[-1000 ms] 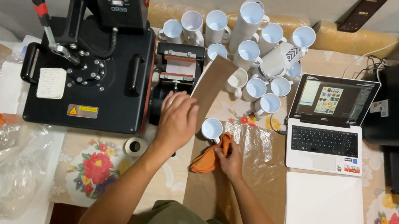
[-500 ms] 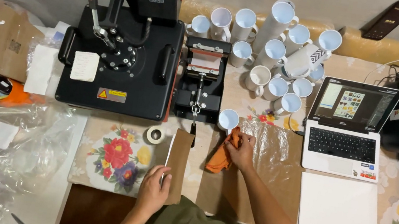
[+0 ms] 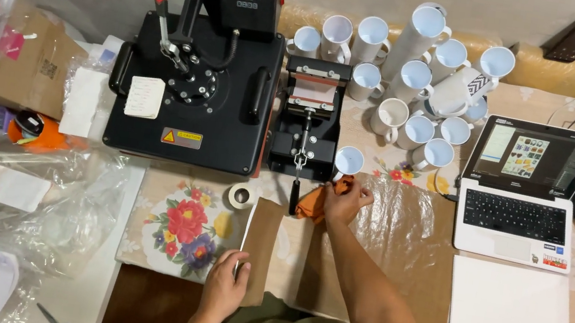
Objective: The person wipes a white mug with an orange cloth, places it into a mug press machine, and then operates a laptop. The person then picks up the orange cloth again.
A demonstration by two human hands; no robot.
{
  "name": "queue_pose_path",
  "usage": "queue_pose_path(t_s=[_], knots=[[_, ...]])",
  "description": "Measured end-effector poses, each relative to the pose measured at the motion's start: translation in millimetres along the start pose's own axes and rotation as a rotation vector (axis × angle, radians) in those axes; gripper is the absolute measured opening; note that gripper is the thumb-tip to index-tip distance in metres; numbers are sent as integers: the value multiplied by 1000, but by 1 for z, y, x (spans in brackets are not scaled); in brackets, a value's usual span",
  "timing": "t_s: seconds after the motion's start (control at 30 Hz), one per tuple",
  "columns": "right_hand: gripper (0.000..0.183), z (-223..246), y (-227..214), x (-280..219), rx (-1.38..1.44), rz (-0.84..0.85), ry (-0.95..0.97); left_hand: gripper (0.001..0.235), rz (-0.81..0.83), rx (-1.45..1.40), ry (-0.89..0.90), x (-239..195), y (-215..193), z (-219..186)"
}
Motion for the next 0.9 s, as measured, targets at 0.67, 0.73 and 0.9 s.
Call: queue_pose_path(t_s=[0.67,0.73,0.9], knots=[[42,-51,34,58,219,197,-204,32,30,23,-51,5,4,17],[47,-46,23,50,152,243,-230,32,32,17,-45,8,6,15],[99,-33,3,30,-124,443,-401,31,31,18,-24,14,12,10]])
Point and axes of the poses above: each hand's wrist, its own x-axis towards the middle knuckle, its own y-axis out of the palm, z = x × y, the point moved 4 cm from there along x, towards the middle knuckle, and after that the axes turned 3 degrees about x, right-handed, at the moved point
